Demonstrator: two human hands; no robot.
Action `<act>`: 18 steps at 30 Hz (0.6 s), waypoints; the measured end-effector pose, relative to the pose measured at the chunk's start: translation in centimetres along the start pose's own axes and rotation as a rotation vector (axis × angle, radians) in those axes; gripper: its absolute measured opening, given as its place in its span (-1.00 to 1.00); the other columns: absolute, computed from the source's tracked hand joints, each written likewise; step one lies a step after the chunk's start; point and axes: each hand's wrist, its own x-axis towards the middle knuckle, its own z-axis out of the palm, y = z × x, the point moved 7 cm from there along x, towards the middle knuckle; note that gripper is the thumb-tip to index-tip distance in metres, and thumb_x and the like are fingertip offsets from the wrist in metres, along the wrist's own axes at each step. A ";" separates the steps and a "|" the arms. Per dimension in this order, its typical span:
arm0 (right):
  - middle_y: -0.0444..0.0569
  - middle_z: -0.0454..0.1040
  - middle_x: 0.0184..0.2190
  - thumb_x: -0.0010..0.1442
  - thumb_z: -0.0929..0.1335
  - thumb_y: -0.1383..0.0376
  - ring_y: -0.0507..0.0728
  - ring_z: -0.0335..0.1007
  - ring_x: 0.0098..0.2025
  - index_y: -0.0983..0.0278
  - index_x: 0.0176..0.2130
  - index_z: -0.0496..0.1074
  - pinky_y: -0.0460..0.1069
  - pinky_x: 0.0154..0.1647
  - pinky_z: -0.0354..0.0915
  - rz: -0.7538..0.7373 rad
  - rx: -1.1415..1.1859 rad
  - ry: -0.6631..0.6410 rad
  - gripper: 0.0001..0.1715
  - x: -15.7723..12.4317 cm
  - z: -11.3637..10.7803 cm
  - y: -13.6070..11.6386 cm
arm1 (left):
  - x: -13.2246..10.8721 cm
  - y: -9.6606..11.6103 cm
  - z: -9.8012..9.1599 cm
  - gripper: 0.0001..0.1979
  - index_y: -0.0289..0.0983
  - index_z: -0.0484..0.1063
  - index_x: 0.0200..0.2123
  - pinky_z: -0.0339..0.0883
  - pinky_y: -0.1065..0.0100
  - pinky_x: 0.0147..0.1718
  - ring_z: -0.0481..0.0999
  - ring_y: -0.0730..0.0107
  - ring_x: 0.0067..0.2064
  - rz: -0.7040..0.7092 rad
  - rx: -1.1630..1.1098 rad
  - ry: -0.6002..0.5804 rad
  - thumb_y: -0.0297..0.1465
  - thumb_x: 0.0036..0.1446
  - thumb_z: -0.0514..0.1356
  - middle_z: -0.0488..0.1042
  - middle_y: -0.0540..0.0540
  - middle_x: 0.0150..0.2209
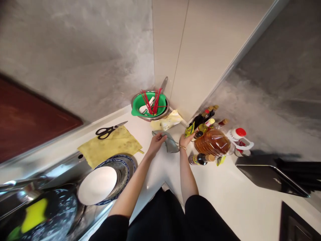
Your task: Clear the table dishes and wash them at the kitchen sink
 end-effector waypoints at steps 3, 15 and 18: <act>0.31 -0.14 0.34 0.16 0.18 0.13 0.23 -0.24 0.39 0.47 0.31 -0.13 0.23 0.32 -0.12 0.104 0.168 0.028 -0.14 -2.0 -1.4 -0.8 | -0.2 -0.3 -0.8 -0.81 -0.32 0.41 -0.39 0.24 0.43 -0.36 0.38 0.48 -0.41 -0.025 0.030 -0.014 -0.30 -0.05 0.24 0.42 0.02 -0.48; -0.04 0.55 -0.30 0.10 0.34 0.08 0.12 0.44 -0.28 0.29 -0.20 0.53 0.04 -0.18 0.35 -0.447 0.328 -1.021 -0.61 -5.5 2.5 -15.3 | 0.6 9.8 -9.7 -0.72 -0.31 0.53 -0.20 0.20 0.44 -0.41 0.36 0.45 -0.44 0.105 0.746 -0.101 -0.31 0.01 0.25 0.49 0.01 -0.45; -0.06 0.54 -0.32 0.09 0.34 0.12 0.10 0.42 -0.27 0.32 -0.24 0.52 0.02 -0.14 0.32 -0.634 0.270 -1.046 -0.65 -4.2 5.7 -21.1 | 0.5 13.0 -14.6 -0.73 -0.34 0.55 -0.31 0.16 0.46 -0.38 0.36 0.44 -0.42 0.003 0.972 -0.141 -0.43 -0.18 0.39 0.48 0.01 -0.47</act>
